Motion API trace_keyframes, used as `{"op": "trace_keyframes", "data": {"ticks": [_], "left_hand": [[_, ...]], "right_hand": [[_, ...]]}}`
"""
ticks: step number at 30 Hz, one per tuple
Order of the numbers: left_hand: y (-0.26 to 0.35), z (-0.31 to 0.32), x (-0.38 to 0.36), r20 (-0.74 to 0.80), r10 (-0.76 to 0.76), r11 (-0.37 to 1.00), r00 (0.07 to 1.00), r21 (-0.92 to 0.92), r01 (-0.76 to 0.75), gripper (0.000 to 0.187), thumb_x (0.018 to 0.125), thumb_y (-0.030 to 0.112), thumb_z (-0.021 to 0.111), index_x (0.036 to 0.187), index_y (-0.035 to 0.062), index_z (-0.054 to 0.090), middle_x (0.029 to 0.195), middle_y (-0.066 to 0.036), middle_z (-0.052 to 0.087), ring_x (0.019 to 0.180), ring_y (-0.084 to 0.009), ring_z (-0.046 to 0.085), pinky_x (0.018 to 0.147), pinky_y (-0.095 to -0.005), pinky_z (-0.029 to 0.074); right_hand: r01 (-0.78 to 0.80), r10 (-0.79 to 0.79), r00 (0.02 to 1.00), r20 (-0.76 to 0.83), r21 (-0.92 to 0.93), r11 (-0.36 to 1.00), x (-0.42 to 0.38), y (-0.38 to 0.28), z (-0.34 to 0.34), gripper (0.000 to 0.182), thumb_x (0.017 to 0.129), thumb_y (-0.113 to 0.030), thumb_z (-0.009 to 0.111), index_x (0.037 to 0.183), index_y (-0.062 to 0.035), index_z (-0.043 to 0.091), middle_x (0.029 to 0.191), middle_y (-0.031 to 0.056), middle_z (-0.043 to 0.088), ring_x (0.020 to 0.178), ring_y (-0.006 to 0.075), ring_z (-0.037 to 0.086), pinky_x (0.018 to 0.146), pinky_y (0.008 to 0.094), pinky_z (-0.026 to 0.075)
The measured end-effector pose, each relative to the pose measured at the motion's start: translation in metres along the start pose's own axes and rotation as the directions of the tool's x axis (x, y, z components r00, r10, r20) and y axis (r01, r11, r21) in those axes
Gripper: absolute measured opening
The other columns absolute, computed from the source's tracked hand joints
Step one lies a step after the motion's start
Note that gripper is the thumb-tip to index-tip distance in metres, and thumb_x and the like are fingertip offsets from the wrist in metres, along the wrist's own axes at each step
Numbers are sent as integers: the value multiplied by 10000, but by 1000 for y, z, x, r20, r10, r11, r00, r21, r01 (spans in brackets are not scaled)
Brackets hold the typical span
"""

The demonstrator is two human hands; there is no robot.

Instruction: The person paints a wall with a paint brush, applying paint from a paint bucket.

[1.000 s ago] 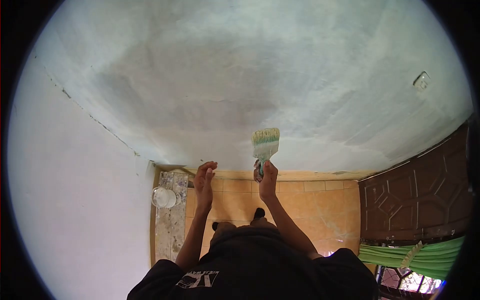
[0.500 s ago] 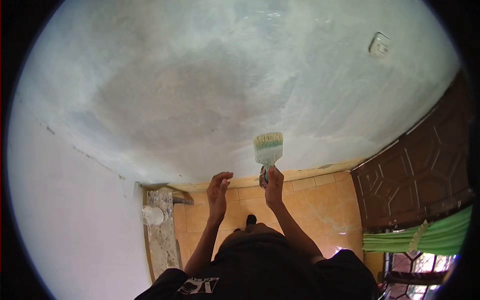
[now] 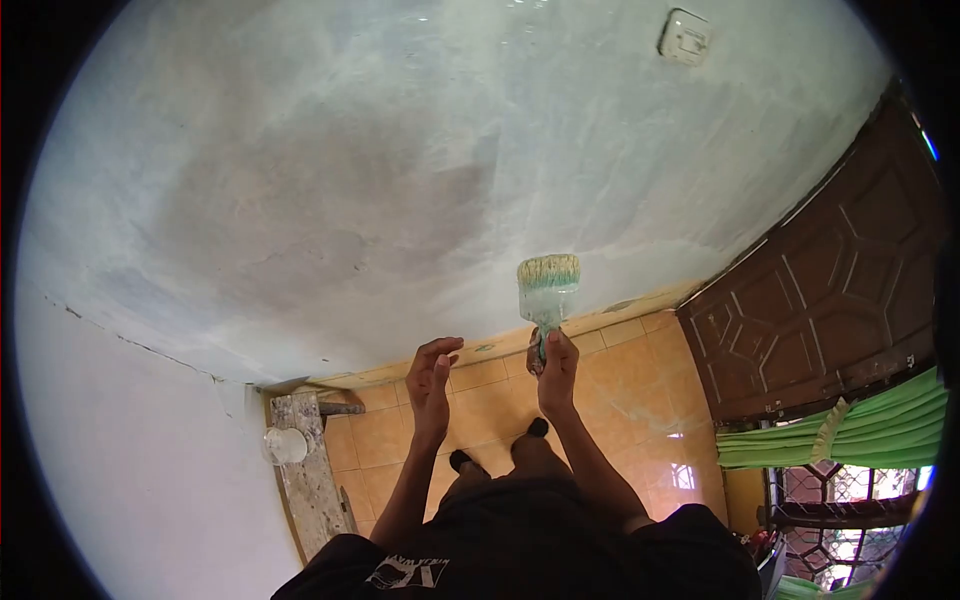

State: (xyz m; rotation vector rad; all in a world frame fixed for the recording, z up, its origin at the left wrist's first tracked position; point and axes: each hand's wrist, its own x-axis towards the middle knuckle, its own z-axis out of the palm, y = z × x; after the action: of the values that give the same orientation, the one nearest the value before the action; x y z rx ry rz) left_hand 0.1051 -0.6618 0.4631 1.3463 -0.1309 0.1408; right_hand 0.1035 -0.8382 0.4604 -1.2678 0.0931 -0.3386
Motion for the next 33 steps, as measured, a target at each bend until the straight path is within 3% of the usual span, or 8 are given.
{"op": "trace_keyframes", "data": {"ticks": [5,12,18,27,33], "left_hand": [[-15,51,12,7,23,999,1000,-36,-22,271,975,250,500,1113,29,574,1128,-90,615,1097,-193,560,949,-362,432],[-39,157,36,22,42,998,999,-57,-40,268,977,253,498,1117,38,577,1120,-80,623,1093,-184,561,946,-357,432],[-39,240,60,99,66,995,993,-84,-58,246,979,225,489,1113,41,579,1118,-74,624,1092,-184,564,946,-356,436],[-49,277,112,157,89,995,984,-63,-80,248,973,231,499,1097,34,586,1112,-81,625,1092,-190,565,946,-363,438],[-51,311,144,188,105,992,976,-93,-89,247,972,225,499,1098,31,585,1112,-90,625,1088,-201,567,944,-370,437]], "right_hand": [[8,-8,1000,-7,12,1000,19,-27,-46,358,1018,-336,402,823,-54,509,558,-48,372,476,34,316,450,209,262],[27,-26,999,42,-9,1000,71,-65,-140,371,1020,-352,392,833,-58,521,548,-57,371,477,30,312,452,209,257],[57,-57,998,-18,-6,998,111,-78,-196,372,1020,-353,387,831,-62,520,543,-60,370,476,31,313,453,208,256],[126,-122,989,-84,52,991,166,-93,-229,369,1023,-345,383,830,-59,514,545,-61,367,476,28,306,450,206,255],[188,-187,982,-37,25,982,210,-116,-243,334,1023,-294,388,874,-28,528,556,-44,380,491,31,334,453,199,264]]}}
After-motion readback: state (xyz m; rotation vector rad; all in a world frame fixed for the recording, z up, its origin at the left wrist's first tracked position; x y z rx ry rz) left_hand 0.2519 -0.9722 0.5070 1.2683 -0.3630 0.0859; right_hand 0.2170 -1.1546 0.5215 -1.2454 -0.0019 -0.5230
